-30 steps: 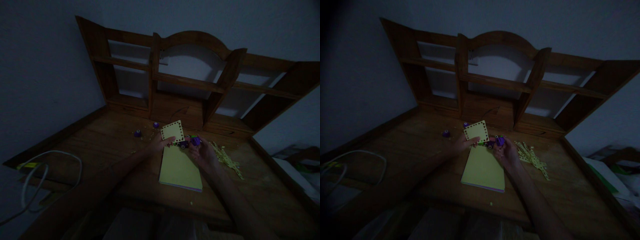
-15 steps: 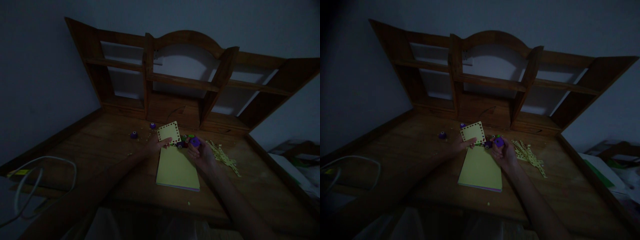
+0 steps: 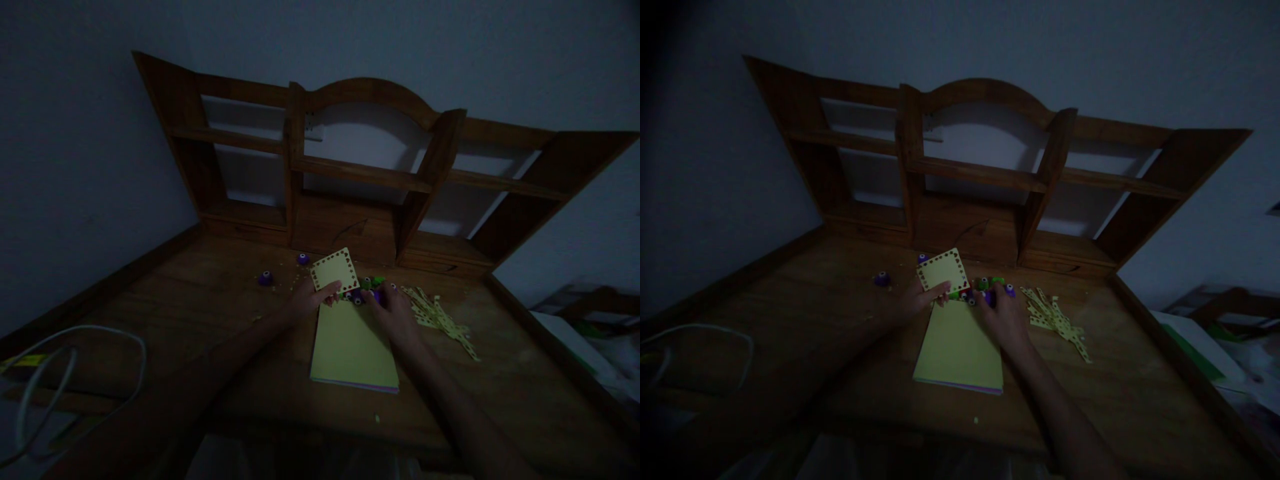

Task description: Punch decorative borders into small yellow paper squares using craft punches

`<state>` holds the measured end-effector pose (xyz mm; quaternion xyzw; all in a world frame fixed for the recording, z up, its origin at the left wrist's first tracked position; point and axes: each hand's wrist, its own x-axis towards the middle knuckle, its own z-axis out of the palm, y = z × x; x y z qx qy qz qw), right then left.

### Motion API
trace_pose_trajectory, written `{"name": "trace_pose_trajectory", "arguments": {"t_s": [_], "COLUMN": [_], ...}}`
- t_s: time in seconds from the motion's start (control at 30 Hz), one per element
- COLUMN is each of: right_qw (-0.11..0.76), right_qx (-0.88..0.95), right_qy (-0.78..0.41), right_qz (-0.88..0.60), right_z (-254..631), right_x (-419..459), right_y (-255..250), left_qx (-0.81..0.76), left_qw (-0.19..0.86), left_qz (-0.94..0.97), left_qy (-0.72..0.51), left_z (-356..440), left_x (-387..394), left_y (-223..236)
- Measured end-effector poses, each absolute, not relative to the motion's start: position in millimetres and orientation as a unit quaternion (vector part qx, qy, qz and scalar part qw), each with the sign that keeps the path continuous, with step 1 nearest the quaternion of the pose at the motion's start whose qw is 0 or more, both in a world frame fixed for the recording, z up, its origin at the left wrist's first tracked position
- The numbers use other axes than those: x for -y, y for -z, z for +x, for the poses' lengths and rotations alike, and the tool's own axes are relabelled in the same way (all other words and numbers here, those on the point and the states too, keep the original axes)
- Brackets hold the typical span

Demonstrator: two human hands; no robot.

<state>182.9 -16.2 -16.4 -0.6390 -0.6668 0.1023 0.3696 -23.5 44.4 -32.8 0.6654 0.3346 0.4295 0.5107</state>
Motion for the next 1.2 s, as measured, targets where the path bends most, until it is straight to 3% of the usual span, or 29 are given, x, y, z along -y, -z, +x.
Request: {"name": "trace_pose_trajectory", "arguments": {"t_s": [0.13,0.23,0.37,0.53,0.63,1.07,1.2], "right_qw": [0.294,0.289,0.39,0.514,0.525,0.587,0.609], "right_qx": [0.734,0.758,0.724,0.651,0.633,0.523,0.517], "right_qy": [-0.025,0.0,-0.015,-0.214,-0.289,-0.344,-0.342], "right_qz": [-0.611,-0.585,-0.569,-0.516,-0.49,-0.513,-0.495], "right_z": [179.1,177.1,175.1,173.3,172.9,184.8,186.9], "right_x": [20.2,20.7,22.1,20.7,16.1,2.6,1.8], "right_y": [19.2,20.3,12.5,5.2,11.7,29.3,29.4], "left_qx": [-0.324,-0.316,-0.305,-0.27,-0.253,-0.264,-0.301], "left_qw": [0.515,0.517,0.535,0.541,0.546,0.521,0.48], "left_qz": [0.663,0.667,0.669,0.704,0.72,0.742,0.731], "left_qy": [-0.436,-0.434,-0.416,-0.373,-0.347,-0.33,-0.38], "left_z": [-25.1,-25.8,-24.9,-24.7,-24.3,-24.5,-24.5], "left_x": [-47.4,-48.5,-47.0,-43.7,-42.2,-48.2,-48.0], "left_y": [34.9,35.4,36.7,38.4,38.8,42.3,36.2]}}
